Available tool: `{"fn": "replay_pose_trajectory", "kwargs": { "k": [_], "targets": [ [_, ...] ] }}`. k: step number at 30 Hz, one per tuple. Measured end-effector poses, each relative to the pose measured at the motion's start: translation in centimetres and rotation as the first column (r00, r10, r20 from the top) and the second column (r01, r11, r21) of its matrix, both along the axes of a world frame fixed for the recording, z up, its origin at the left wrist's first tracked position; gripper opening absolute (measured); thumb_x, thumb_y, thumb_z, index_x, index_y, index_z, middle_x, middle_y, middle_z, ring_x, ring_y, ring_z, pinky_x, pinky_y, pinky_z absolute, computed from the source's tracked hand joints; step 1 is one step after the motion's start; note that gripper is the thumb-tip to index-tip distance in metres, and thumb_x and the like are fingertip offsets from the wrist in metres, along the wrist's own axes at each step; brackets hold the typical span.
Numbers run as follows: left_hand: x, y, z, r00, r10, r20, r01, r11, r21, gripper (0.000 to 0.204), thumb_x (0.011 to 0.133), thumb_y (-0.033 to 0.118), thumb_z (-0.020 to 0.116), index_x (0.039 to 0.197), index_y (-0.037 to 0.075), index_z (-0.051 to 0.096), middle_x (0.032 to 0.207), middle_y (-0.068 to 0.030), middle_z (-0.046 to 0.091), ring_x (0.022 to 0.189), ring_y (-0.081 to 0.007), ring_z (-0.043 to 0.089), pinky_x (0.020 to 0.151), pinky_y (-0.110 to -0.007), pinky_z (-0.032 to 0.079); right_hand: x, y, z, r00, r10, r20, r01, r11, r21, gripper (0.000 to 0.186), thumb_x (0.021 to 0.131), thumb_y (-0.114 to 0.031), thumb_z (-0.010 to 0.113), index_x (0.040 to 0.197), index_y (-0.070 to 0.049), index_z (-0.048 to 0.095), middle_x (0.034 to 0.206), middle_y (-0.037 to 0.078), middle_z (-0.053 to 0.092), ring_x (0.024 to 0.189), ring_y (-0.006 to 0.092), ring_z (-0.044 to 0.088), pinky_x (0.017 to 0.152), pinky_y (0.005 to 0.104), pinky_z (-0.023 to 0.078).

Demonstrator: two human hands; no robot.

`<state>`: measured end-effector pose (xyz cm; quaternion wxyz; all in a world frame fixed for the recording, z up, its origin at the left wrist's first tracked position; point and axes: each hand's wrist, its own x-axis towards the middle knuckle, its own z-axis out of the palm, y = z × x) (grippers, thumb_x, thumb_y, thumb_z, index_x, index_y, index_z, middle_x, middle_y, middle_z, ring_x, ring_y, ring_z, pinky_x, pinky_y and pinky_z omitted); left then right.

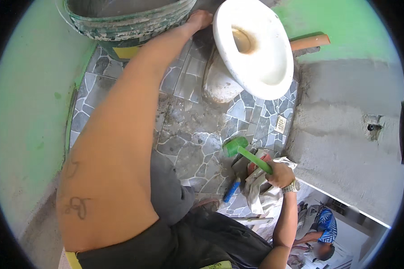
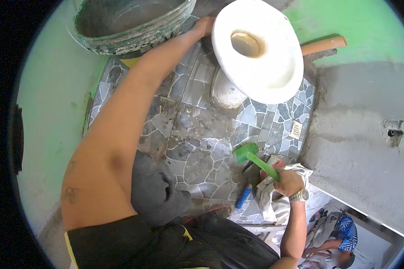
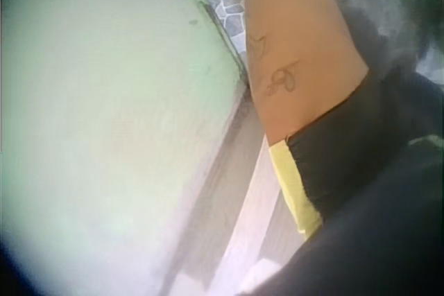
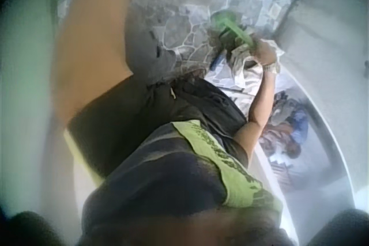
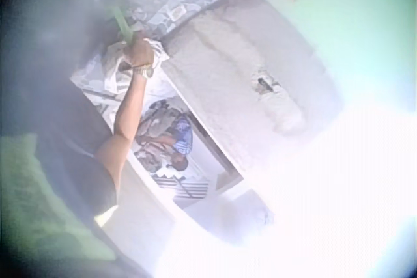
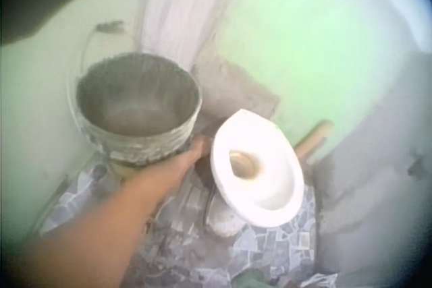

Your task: Applying mortar and laying floor tiles in a small restroom area.

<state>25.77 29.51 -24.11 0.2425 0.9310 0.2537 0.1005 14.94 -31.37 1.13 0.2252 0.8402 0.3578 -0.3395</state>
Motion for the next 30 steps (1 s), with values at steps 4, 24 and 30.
{"fn": "replay_pose_trajectory", "kwargs": {
  "k": [4, 24, 30],
  "targets": [
    [-1.1, -2.3, -1.7, 0.982, -0.150, -0.112, 0.164, 0.978, 0.127, 0.041, 0.087, 0.038, 0.058, 0.114, 0.013, 0.073, 0.121, -0.0207, 0.067, 0.121, -0.0397, 0.059, 0.108, -0.048, 0.044, 0.1, 0.3, -0.2, 1.000, 0.022, -0.011, -0.022, 1.000, 0.021, 0.040, 0.072, -0.024, 0.067, 0.110, -0.012, 0.067, 0.091, 0.020, 0.070, 0.086, 0.0411, 0.067, 0.077, 0.0519, 0.053],
    [-25.0, -19.2, 0.1, 0.767, -0.642, -0.013, 0.622, 0.748, -0.232, 0.044, 0.070, 0.010, 0.069, 0.113, 0.004, 0.069, 0.104, -0.0192, 0.064, 0.102, -0.0393, 0.061, 0.090, -0.047, 0.051, 0.2, -0.8, -0.5, 0.997, 0.070, 0.036, -0.072, 0.995, 0.073, 0.040, 0.070, -0.023, 0.067, 0.108, -0.012, 0.067, 0.088, 0.020, 0.070, 0.084, 0.0392, 0.068, 0.073, 0.0522, 0.053],
    [-29.4, -19.9, 14.4, 0.685, -0.688, -0.239, 0.561, 0.708, -0.429, 0.040, 0.073, 0.011, 0.068, 0.112, 0.004, 0.069, 0.112, -0.0184, 0.066, 0.109, -0.0353, 0.061, 0.092, -0.045, 0.049, -0.3, -1.1, -0.5, 0.996, 0.071, 0.059, -0.077, 0.992, 0.102, 0.038, 0.071, -0.021, 0.069, 0.107, -0.011, 0.068, 0.086, 0.020, 0.069, 0.083, 0.0398, 0.067, 0.073, 0.0513, 0.053]
  ]
}}
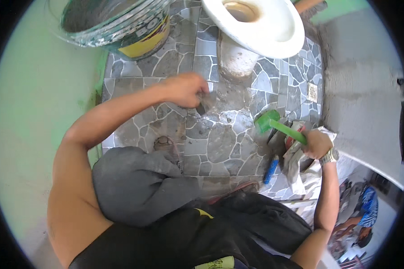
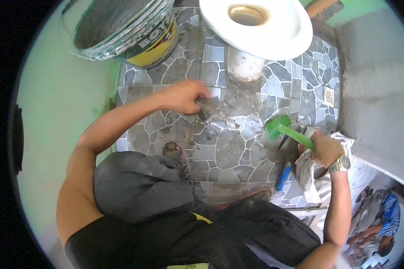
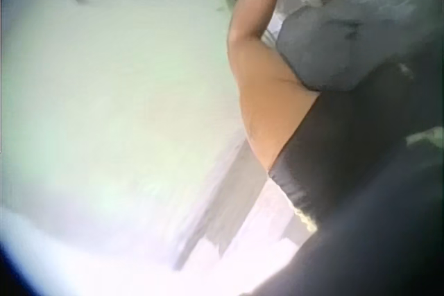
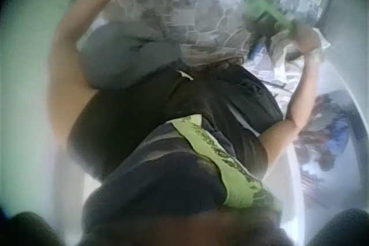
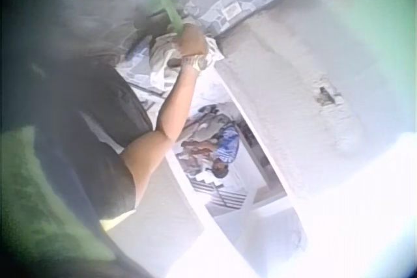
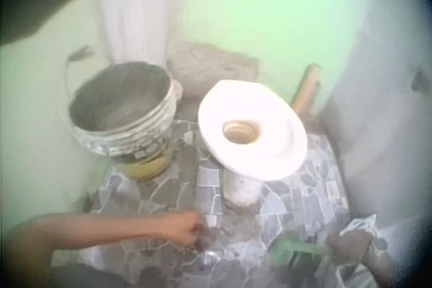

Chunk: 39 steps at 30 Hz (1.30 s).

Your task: Applying mortar and laying floor tiles in a small restroom area.

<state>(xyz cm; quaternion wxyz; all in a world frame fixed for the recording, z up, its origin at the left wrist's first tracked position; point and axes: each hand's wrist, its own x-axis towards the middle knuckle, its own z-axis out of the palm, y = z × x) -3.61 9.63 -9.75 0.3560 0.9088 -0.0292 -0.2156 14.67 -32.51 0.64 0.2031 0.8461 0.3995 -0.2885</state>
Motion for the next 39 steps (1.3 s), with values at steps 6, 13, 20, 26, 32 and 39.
{"fn": "replay_pose_trajectory", "kwargs": {
  "k": [6, 13, 20, 26, 32, 39],
  "targets": [
    [-3.1, 13.1, 20.4, 0.620, 0.387, 0.683, -0.497, 0.867, -0.040, 0.054, 0.079, 0.021, 0.077, 0.127, 0.000, 0.064, 0.115, -0.0150, 0.069, 0.108, -0.0213, 0.064, 0.095, -0.035, 0.050, -0.4, -1.1, -0.3, 0.996, -0.081, 0.022, 0.082, 0.996, -0.027, 0.022, 0.076, -0.015, 0.067, 0.096, -0.007, 0.069, 0.088, 0.020, 0.070, 0.086, 0.0393, 0.069, 0.074, 0.0496, 0.055],
    [0.0, 24.2, 18.4, 0.777, 0.339, 0.531, -0.624, 0.535, 0.570, 0.076, 0.075, 0.050, 0.082, 0.130, 0.000, 0.063, 0.114, -0.0191, 0.071, 0.101, -0.0295, 0.068, 0.092, -0.039, 0.050, -0.9, -2.1, -0.7, 0.999, -0.032, 0.010, 0.032, 0.997, 0.065, 0.020, 0.071, -0.018, 0.073, 0.085, -0.004, 0.070, 0.088, 0.022, 0.070, 0.087, 0.0397, 0.070, 0.077, 0.0473, 0.056],
    [-2.6, 16.3, 27.4, 0.572, 0.449, 0.687, -0.688, 0.719, 0.102, 0.030, 0.087, 0.032, 0.077, 0.086, 0.002, 0.070, 0.081, -0.0017, 0.067, 0.076, -0.0106, 0.059, 0.072, -0.028, 0.049, -1.0, -2.1, -0.8, 0.999, -0.026, 0.020, 0.025, 0.998, 0.062, 0.020, 0.073, -0.020, 0.072, 0.085, -0.004, 0.070, 0.090, 0.022, 0.070, 0.087, 0.0400, 0.069, 0.077, 0.0487, 0.056],
    [-0.7, 3.7, 8.0, 0.937, -0.304, -0.174, 0.350, 0.821, 0.451, 0.028, 0.073, 0.018, 0.073, 0.095, 0.002, 0.072, 0.100, -0.0161, 0.071, 0.088, -0.0305, 0.067, 0.076, -0.043, 0.052, -0.3, -3.1, -1.7, 0.997, -0.038, 0.062, 0.036, 0.999, 0.040, 0.021, 0.074, -0.021, 0.071, 0.084, -0.003, 0.071, 0.091, 0.020, 0.071, 0.087, 0.0390, 0.070, 0.077, 0.0482, 0.056],
    [4.4, 4.2, -3.9, 0.973, -0.073, -0.220, 0.194, 0.780, 0.595, 0.052, 0.072, 0.017, 0.074, 0.122, 0.003, 0.064, 0.116, -0.0232, 0.067, 0.112, -0.0379, 0.064, 0.094, -0.051, 0.051, -3.7, -4.1, -7.7, 0.964, 0.033, 0.263, -0.052, 0.996, 0.068, 0.028, 0.079, -0.025, 0.071, 0.101, -0.006, 0.070, 0.088, 0.020, 0.071, 0.080, 0.0395, 0.070, 0.073, 0.0501, 0.056],
    [7.7, 8.5, -10.6, 0.966, 0.124, 0.226, -0.216, 0.867, 0.449, 0.076, 0.078, 0.026, 0.075, 0.147, 0.017, 0.045, 0.149, -0.0162, 0.043, 0.131, -0.0407, 0.048, 0.104, -0.053, 0.046, -7.9, -0.4, -3.8, 0.886, -0.310, -0.344, 0.430, 0.827, 0.362, 0.038, 0.091, -0.037, 0.065, 0.104, -0.002, 0.063, 0.075, 0.019, 0.067, 0.069, 0.0367, 0.067, 0.065, 0.0452, 0.051]
  ]
}}
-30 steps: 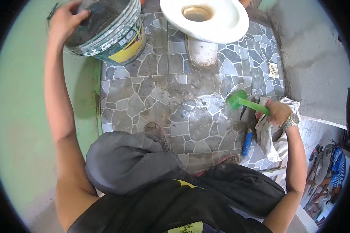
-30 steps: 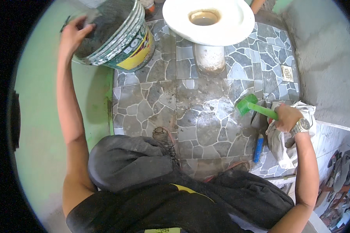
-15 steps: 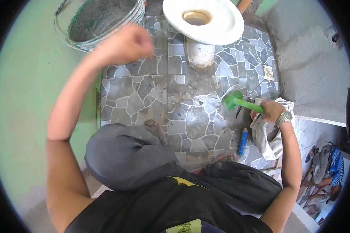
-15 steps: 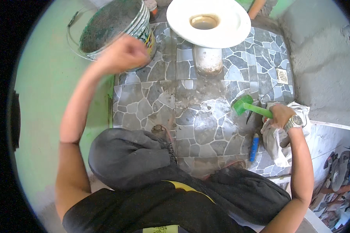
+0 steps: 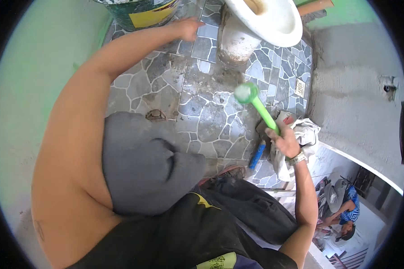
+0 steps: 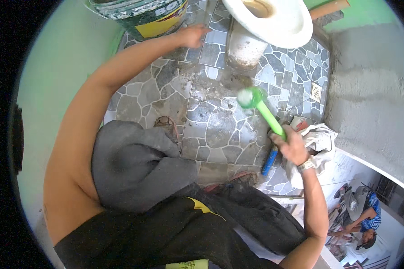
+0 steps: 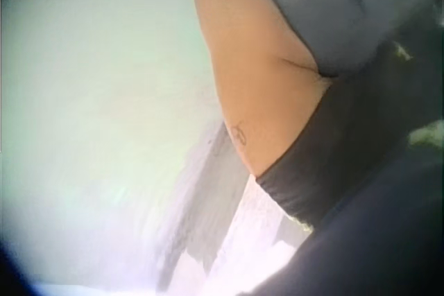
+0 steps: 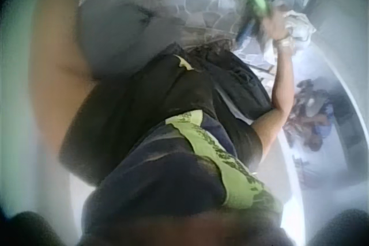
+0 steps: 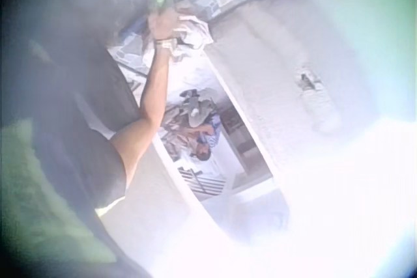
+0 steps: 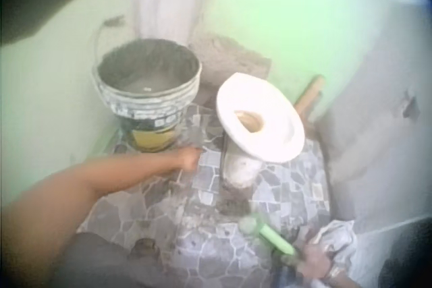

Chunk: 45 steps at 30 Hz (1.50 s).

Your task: Applying mortar and laying floor tiles in a small restroom area.

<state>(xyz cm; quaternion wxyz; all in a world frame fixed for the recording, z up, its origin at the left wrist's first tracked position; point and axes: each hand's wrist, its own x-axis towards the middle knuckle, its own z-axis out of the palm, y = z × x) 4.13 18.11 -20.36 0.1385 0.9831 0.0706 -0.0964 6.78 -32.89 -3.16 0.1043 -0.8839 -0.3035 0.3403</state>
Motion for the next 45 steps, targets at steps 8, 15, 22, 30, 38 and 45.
{"fn": "replay_pose_trajectory", "kwargs": {
  "k": [8, 15, 22, 30, 38, 45],
  "targets": [
    [1.5, -2.7, 0.0, 0.958, 0.145, -0.247, -0.144, 0.989, 0.022, 0.089, 0.081, 0.044, 0.076, 0.156, 0.026, 0.030, 0.167, 0.0009, 0.011, 0.149, -0.0491, 0.012, 0.104, -0.080, 0.028, -2.8, 17.0, -6.8, 0.958, -0.252, -0.133, 0.279, 0.928, 0.247, 0.048, 0.097, -0.047, 0.055, 0.096, 0.001, 0.059, 0.066, 0.012, 0.060, 0.057, 0.0245, 0.061, 0.056, 0.0408, 0.047],
    [2.2, -0.3, -0.1, 0.973, 0.085, -0.214, -0.073, 0.995, 0.066, 0.066, 0.086, 0.022, 0.066, 0.149, 0.028, 0.045, 0.166, 0.0031, 0.018, 0.146, -0.0444, 0.026, 0.107, -0.071, 0.034, -9.1, 23.2, -12.5, 0.481, -0.419, -0.770, 0.838, 0.477, 0.264, 0.043, 0.103, -0.048, 0.048, 0.081, -0.011, 0.048, 0.057, 0.001, 0.048, 0.039, 0.0142, 0.046, 0.035, 0.0314, 0.040],
    [5.2, 3.2, -2.6, 0.991, -0.090, -0.102, 0.092, 0.996, 0.017, 0.045, 0.086, 0.011, 0.058, 0.129, 0.022, 0.066, 0.158, -0.0071, 0.038, 0.131, -0.0346, 0.051, 0.112, -0.041, 0.042, -12.0, 24.6, -15.2, 0.324, -0.361, -0.874, 0.908, 0.378, 0.181, 0.045, 0.103, -0.050, 0.045, 0.081, -0.011, 0.048, 0.054, 0.002, 0.046, 0.037, 0.0148, 0.042, 0.034, 0.0317, 0.036],
    [7.8, 2.8, -2.9, 0.969, -0.148, -0.196, 0.170, 0.981, 0.097, 0.049, 0.093, 0.021, 0.059, 0.141, 0.023, 0.054, 0.146, -0.0115, 0.046, 0.131, -0.0309, 0.051, 0.114, -0.052, 0.036, -11.7, 25.5, -15.8, 0.260, -0.329, -0.908, 0.924, 0.359, 0.134, 0.050, 0.101, -0.057, 0.046, 0.080, -0.012, 0.047, 0.055, 0.002, 0.046, 0.039, 0.0145, 0.044, 0.036, 0.0320, 0.037],
    [6.3, 1.1, -2.7, 0.987, -0.032, -0.156, 0.058, 0.984, 0.170, 0.066, 0.095, 0.033, 0.062, 0.154, 0.041, 0.033, 0.167, -0.0039, 0.014, 0.147, -0.0524, 0.015, 0.111, -0.069, 0.031, -11.1, 25.2, -17.0, 0.396, -0.342, -0.852, 0.880, 0.408, 0.245, 0.050, 0.103, -0.055, 0.043, 0.083, -0.010, 0.049, 0.055, 0.003, 0.047, 0.038, 0.0156, 0.045, 0.035, 0.0327, 0.038],
    [5.4, 0.7, -1.3, 0.986, -0.018, -0.168, 0.054, 0.976, 0.211, 0.068, 0.096, 0.034, 0.062, 0.154, 0.042, 0.029, 0.167, 0.0022, 0.011, 0.148, -0.0520, 0.012, 0.101, -0.084, 0.025, -10.7, 25.0, -17.8, 0.406, -0.400, -0.822, 0.880, 0.412, 0.235, 0.048, 0.105, -0.047, 0.046, 0.074, -0.010, 0.049, 0.057, 0.002, 0.050, 0.043, 0.0126, 0.048, 0.038, 0.0304, 0.038]
  ]
}}
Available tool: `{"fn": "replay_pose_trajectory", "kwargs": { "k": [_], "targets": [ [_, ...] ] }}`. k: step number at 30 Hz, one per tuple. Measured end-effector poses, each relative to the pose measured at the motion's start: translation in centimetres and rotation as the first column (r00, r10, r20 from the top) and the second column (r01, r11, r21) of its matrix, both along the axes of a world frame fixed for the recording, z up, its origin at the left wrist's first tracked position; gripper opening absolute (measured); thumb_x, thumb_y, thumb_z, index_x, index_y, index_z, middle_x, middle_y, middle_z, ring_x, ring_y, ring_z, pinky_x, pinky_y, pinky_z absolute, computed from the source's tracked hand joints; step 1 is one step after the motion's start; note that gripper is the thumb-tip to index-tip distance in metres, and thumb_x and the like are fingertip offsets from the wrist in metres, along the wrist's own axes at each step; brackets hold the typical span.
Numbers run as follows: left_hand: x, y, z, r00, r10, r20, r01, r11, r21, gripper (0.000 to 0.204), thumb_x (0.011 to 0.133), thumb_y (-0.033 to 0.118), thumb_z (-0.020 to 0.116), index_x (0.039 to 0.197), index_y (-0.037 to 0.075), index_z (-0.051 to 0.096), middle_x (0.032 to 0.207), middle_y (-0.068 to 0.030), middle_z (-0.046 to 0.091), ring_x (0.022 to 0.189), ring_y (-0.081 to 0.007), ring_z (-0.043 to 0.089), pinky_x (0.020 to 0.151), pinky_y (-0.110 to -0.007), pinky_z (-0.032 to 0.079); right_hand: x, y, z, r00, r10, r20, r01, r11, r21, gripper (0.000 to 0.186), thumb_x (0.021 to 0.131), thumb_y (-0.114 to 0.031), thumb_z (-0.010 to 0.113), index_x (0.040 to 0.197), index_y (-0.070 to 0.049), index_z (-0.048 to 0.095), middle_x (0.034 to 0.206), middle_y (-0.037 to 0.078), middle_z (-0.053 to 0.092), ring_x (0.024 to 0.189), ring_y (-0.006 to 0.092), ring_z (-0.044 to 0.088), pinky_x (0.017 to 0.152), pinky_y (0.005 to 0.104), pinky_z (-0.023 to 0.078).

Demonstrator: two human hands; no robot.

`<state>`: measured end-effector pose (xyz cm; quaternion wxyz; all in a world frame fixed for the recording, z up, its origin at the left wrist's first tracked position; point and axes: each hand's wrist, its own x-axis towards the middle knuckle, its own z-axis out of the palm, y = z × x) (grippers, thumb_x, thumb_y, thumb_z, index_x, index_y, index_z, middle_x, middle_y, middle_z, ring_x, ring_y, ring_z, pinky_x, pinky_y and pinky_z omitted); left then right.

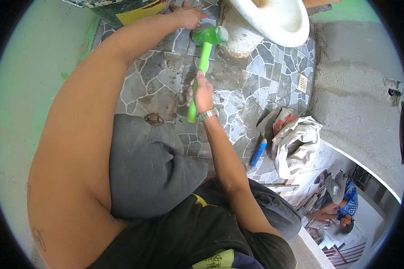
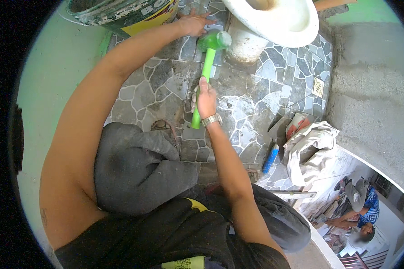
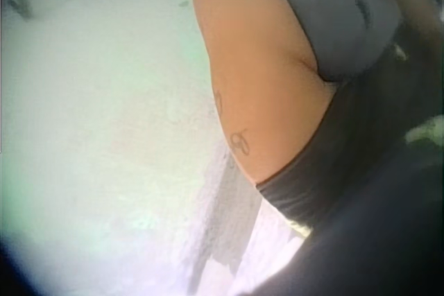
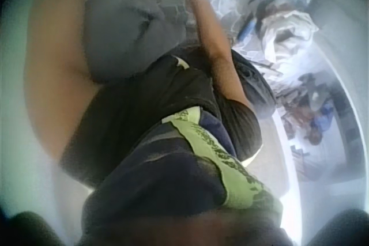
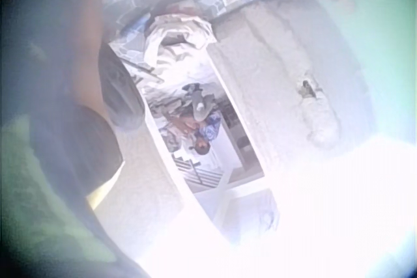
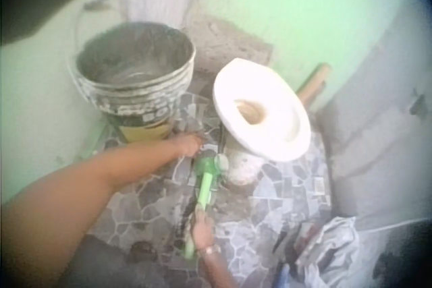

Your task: Applying mortar and laying floor tiles in a small restroom area.

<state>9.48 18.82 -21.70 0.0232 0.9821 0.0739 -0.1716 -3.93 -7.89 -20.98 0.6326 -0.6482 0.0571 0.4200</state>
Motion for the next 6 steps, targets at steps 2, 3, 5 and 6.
{"fn": "replay_pose_trajectory", "kwargs": {
  "k": [2, 3, 5, 6],
  "targets": [
    [0.4, -0.5, 0.7, 0.997, 0.046, -0.062, -0.046, 0.999, 0.005, 0.068, 0.095, 0.034, 0.062, 0.155, 0.042, 0.029, 0.167, 0.0023, 0.011, 0.148, -0.0517, 0.012, 0.101, -0.085, 0.025, -0.3, -0.4, -0.2, 1.000, 0.014, 0.015, -0.013, 0.999, -0.033, 0.048, 0.104, -0.048, 0.045, 0.075, -0.010, 0.050, 0.058, 0.002, 0.049, 0.044, 0.0120, 0.047, 0.040, 0.0298, 0.039],
    [0.5, -0.8, 1.1, 0.988, 0.091, -0.127, -0.090, 0.996, 0.010, 0.068, 0.095, 0.034, 0.062, 0.155, 0.042, 0.029, 0.167, 0.0025, 0.011, 0.148, -0.0513, 0.012, 0.101, -0.085, 0.025, -0.7, -0.1, -0.7, 0.991, -0.013, 0.134, 0.013, 1.000, 0.001, 0.049, 0.103, -0.052, 0.045, 0.078, -0.009, 0.049, 0.056, 0.003, 0.048, 0.041, 0.0140, 0.046, 0.037, 0.0311, 0.039],
    [0.2, -1.1, 1.5, 0.987, 0.098, -0.128, -0.098, 0.995, 0.001, 0.069, 0.095, 0.035, 0.062, 0.155, 0.042, 0.028, 0.168, 0.0023, 0.010, 0.149, -0.0507, 0.010, 0.105, -0.080, 0.025, -0.9, 0.1, -2.0, 0.985, -0.026, 0.171, 0.025, 1.000, 0.008, 0.052, 0.102, -0.056, 0.044, 0.083, -0.008, 0.049, 0.055, 0.004, 0.048, 0.038, 0.0168, 0.045, 0.035, 0.0329, 0.040],
    [0.1, -1.0, 1.8, 0.987, 0.100, -0.128, -0.102, 0.995, -0.007, 0.070, 0.095, 0.037, 0.062, 0.155, 0.042, 0.027, 0.168, 0.0021, 0.008, 0.149, -0.0500, 0.008, 0.110, -0.076, 0.025, -0.5, 0.3, -2.7, 0.996, -0.016, 0.093, 0.018, 1.000, -0.018, 0.053, 0.101, -0.057, 0.043, 0.085, -0.008, 0.050, 0.055, 0.004, 0.049, 0.038, 0.0176, 0.045, 0.035, 0.0333, 0.041]
  ]
}}
